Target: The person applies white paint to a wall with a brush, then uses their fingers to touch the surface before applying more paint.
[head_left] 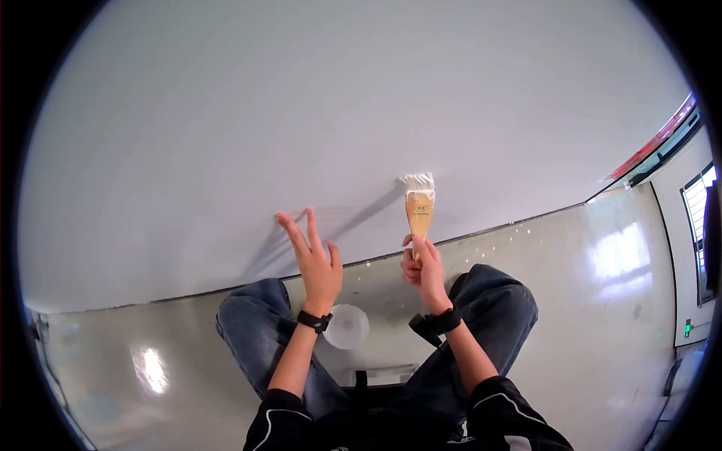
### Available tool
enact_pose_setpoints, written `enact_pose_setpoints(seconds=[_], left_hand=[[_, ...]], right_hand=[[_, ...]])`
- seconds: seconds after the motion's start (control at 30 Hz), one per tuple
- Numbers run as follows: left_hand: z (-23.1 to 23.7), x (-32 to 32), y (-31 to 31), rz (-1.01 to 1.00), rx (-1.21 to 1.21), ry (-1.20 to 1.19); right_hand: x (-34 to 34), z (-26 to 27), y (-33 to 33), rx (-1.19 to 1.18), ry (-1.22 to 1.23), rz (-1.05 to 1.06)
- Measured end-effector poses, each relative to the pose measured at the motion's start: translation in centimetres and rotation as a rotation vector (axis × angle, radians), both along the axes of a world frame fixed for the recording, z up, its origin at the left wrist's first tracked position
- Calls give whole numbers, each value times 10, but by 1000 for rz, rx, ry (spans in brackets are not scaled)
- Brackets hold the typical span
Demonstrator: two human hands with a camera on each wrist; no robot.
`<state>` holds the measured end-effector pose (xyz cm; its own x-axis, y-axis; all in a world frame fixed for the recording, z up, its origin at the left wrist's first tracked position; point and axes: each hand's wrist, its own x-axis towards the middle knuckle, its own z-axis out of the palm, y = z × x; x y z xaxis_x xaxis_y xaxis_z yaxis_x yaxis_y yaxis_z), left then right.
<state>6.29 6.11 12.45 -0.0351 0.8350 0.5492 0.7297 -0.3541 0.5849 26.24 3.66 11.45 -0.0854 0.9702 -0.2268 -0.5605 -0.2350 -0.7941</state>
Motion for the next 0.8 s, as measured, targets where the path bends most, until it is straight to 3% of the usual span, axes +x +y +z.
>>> enact_pose_setpoints(seconds=[0.33,0.4,0.47,0.53,0.63,0.7,0.8], left_hand=[[3,2,6,2,-16,11],[0,0,5,3,-10,15],[-1,-3,2,32,-7,63],[-2,-3,2,19,-13,41],[-4,-4,3,9,-14,16],[-6,-5,3,11,-14,15],[-6,-5,2,7,-17,19]], right_hand=[[1,-38,5,-247,-50,56],[1,-57,2,-421,21,60],[13,-113,6,-498,142,113],[12,-118,5,-576,263,166],[7,-99,0,-519,80,146],[0,-73,-3,-388,-196,79],[1,-42,-6,-282,-318,63]])
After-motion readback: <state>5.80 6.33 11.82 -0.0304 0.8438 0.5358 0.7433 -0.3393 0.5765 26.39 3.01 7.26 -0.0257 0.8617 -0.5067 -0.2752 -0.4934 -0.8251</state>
